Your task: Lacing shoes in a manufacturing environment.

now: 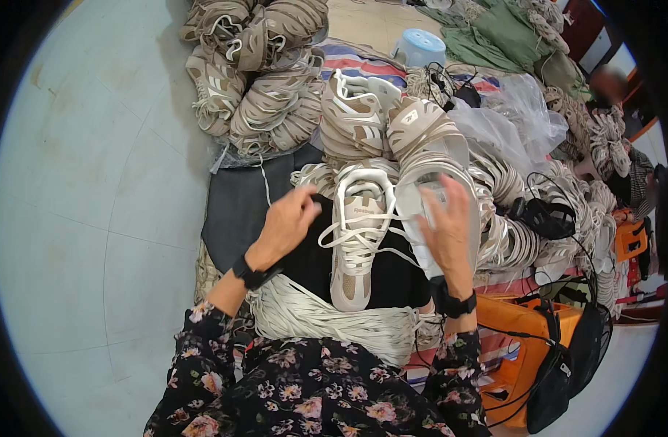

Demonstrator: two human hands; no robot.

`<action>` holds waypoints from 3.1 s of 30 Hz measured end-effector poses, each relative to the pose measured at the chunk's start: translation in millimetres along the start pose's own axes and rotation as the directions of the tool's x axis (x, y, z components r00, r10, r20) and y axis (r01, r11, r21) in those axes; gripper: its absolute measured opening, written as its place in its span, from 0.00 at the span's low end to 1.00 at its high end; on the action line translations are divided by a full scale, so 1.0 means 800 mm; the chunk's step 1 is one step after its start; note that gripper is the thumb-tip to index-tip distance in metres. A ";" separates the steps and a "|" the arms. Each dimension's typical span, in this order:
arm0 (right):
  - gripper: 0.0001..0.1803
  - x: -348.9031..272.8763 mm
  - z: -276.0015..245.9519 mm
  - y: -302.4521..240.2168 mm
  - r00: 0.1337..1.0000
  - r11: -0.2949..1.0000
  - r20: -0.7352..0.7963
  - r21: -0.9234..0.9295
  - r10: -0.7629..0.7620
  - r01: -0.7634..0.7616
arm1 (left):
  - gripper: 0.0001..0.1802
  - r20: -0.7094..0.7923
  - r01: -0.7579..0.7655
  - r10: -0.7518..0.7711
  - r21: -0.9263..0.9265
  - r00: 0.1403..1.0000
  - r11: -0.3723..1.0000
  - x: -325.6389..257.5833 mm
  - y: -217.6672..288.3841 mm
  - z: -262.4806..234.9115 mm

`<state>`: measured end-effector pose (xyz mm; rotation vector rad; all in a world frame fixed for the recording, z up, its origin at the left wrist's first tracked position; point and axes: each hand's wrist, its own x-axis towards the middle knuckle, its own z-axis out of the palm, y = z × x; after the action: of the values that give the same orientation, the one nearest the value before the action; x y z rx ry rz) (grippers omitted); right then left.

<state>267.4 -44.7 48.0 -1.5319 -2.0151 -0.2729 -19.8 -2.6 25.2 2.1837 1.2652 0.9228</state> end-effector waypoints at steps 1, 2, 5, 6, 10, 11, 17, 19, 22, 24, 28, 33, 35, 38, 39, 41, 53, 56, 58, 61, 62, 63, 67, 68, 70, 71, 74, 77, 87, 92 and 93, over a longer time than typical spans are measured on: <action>0.26 0.010 0.003 -0.013 0.997 0.990 0.062 0.136 -0.054 0.045 | 0.14 -0.126 -0.070 0.074 0.034 0.989 0.997 0.017 -0.002 0.006; 0.26 0.018 0.004 -0.016 0.987 0.960 0.115 0.268 -0.115 0.081 | 0.08 -0.164 -0.141 0.145 0.037 0.976 0.989 0.038 0.014 0.015; 0.26 0.023 0.041 0.015 0.900 0.884 0.357 0.463 -0.251 0.063 | 0.04 0.128 -0.535 0.519 0.173 0.845 0.827 0.080 0.021 0.060; 0.24 0.019 0.051 0.017 0.901 0.868 0.354 0.494 -0.252 0.048 | 0.04 0.184 -0.557 0.531 0.138 0.827 0.819 0.082 0.021 0.075; 0.21 0.006 0.059 0.015 0.942 0.832 0.261 0.554 -0.211 0.032 | 0.03 0.311 -0.574 0.529 0.071 0.790 0.816 0.065 0.027 0.097; 0.21 0.005 0.057 0.012 0.942 0.818 0.276 0.575 -0.193 0.000 | 0.03 0.327 -0.544 0.492 0.083 0.807 0.835 0.063 0.026 0.096; 0.17 0.008 0.059 0.016 0.932 0.818 0.308 0.575 -0.194 -0.020 | 0.04 0.389 -0.573 0.486 0.144 0.782 0.807 0.066 0.034 0.088; 0.09 0.010 0.062 0.015 0.898 0.799 0.313 0.597 -0.309 0.066 | 0.05 0.338 -0.555 0.441 0.473 0.832 0.684 0.060 0.034 0.060; 0.08 0.002 0.071 0.015 0.921 0.731 0.302 0.682 -0.245 -0.029 | 0.06 0.150 -0.370 0.351 0.573 0.924 0.731 0.047 0.022 -0.022; 0.07 0.000 0.077 0.014 0.927 0.726 0.298 0.686 -0.229 -0.041 | 0.05 -0.008 -0.192 0.262 0.656 0.965 0.730 0.027 -0.019 -0.075; 0.07 0.003 0.079 0.011 0.937 0.703 0.298 0.706 -0.183 -0.087 | 0.03 -0.158 0.026 0.144 0.756 0.977 0.654 -0.023 -0.094 -0.121; 0.07 0.006 0.045 -0.004 0.972 0.745 0.178 0.667 -0.154 -0.004 | 0.03 -0.241 0.150 0.051 0.740 0.969 0.656 -0.069 -0.124 -0.093; 0.08 0.003 0.027 -0.010 0.955 0.737 0.289 0.660 -0.066 -0.149 | 0.04 -0.285 0.205 0.004 0.700 0.958 0.684 -0.083 -0.133 -0.092; 0.08 -0.003 0.026 -0.013 0.913 0.739 0.406 0.630 -0.048 -0.241 | 0.12 -0.072 0.055 -0.026 0.436 0.997 0.898 -0.081 -0.123 -0.082; 0.08 -0.004 0.026 -0.012 0.913 0.742 0.405 0.626 -0.046 -0.241 | 0.16 -0.048 -0.049 0.070 0.344 0.996 0.938 -0.067 -0.108 -0.064; 0.08 -0.003 0.024 -0.014 0.937 0.745 0.348 0.626 -0.003 -0.230 | 0.19 -0.070 0.020 -0.021 -0.005 0.997 1.000 -0.039 -0.092 -0.030; 0.05 -0.035 -0.081 0.042 0.958 0.934 0.282 0.328 0.045 -0.140 | 0.12 0.358 0.287 -0.125 -0.446 0.925 0.848 -0.003 -0.003 0.037; 0.05 -0.048 -0.102 0.054 0.963 0.966 0.248 0.205 0.106 -0.159 | 0.12 0.474 0.443 -0.222 -0.427 0.852 0.788 -0.015 -0.006 0.029; 0.04 -0.057 -0.098 0.054 0.973 0.985 0.197 0.099 0.122 -0.143 | 0.10 0.397 0.254 -0.111 -0.331 0.911 0.909 -0.020 -0.014 0.031; 0.06 -0.055 -0.092 0.044 0.997 0.989 0.008 -0.121 0.082 -0.081 | 0.07 0.224 0.104 -0.045 -0.261 0.974 0.960 -0.020 -0.010 0.034; 0.07 -0.055 -0.090 0.040 0.992 0.970 -0.128 -0.240 0.013 -0.044 | 0.06 0.169 0.110 -0.064 -0.276 0.984 0.955 -0.017 -0.005 0.034; 0.07 -0.063 -0.090 0.035 0.993 0.973 -0.121 -0.228 0.018 -0.045 | 0.06 0.127 0.081 -0.053 -0.231 0.990 0.970 -0.017 -0.004 0.033; 0.11 -0.091 -0.105 0.002 0.956 0.978 -0.278 -0.205 -0.090 0.032 | 0.11 -0.063 0.042 -0.053 -0.162 0.997 0.986 -0.011 0.006 0.030; 0.10 -0.086 -0.110 -0.009 0.949 0.991 -0.292 -0.094 -0.123 0.100 | 0.13 -0.195 -0.104 0.090 -0.062 0.977 0.993 -0.007 0.008 0.032; 0.10 -0.082 -0.105 -0.024 0.960 0.985 -0.244 0.067 -0.138 0.158 | 0.16 -0.103 -0.170 0.165 -0.044 0.981 0.984 -0.002 0.012 0.036; 0.10 -0.082 -0.093 -0.025 0.960 0.985 -0.244 0.069 -0.138 0.159 | 0.19 -0.011 -0.244 0.244 -0.034 0.970 0.969 0.001 0.015 0.038; 0.14 -0.077 -0.051 -0.023 0.963 0.980 -0.251 0.147 -0.095 0.134 | 0.20 0.045 -0.279 0.276 0.093 0.960 0.956 0.014 0.027 0.051; 0.17 -0.075 -0.022 -0.033 0.922 0.699 -0.027 0.661 0.387 -0.274 | 0.20 0.083 -0.329 0.319 0.165 0.944 0.930 0.019 0.023 0.053; 0.04 -0.063 -0.042 0.049 0.730 -0.320 0.315 0.937 0.606 -0.139 | 0.18 0.261 0.222 -0.133 -0.351 0.956 0.909 -0.029 -0.016 0.051; 0.05 -0.060 -0.040 0.009 0.765 -0.375 0.462 0.875 0.449 -0.308 | 0.15 0.497 0.473 -0.166 -0.595 0.852 0.649 -0.032 -0.017 0.034; 0.05 -0.059 -0.039 0.007 0.763 -0.369 0.462 0.876 0.452 -0.312 | 0.15 0.499 0.474 -0.162 -0.600 0.852 0.644 -0.028 -0.019 0.035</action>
<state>290.3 -96.7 45.5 -0.7989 -0.6556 1.3223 -15.6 -16.3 -10.9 1.3592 0.8480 0.6075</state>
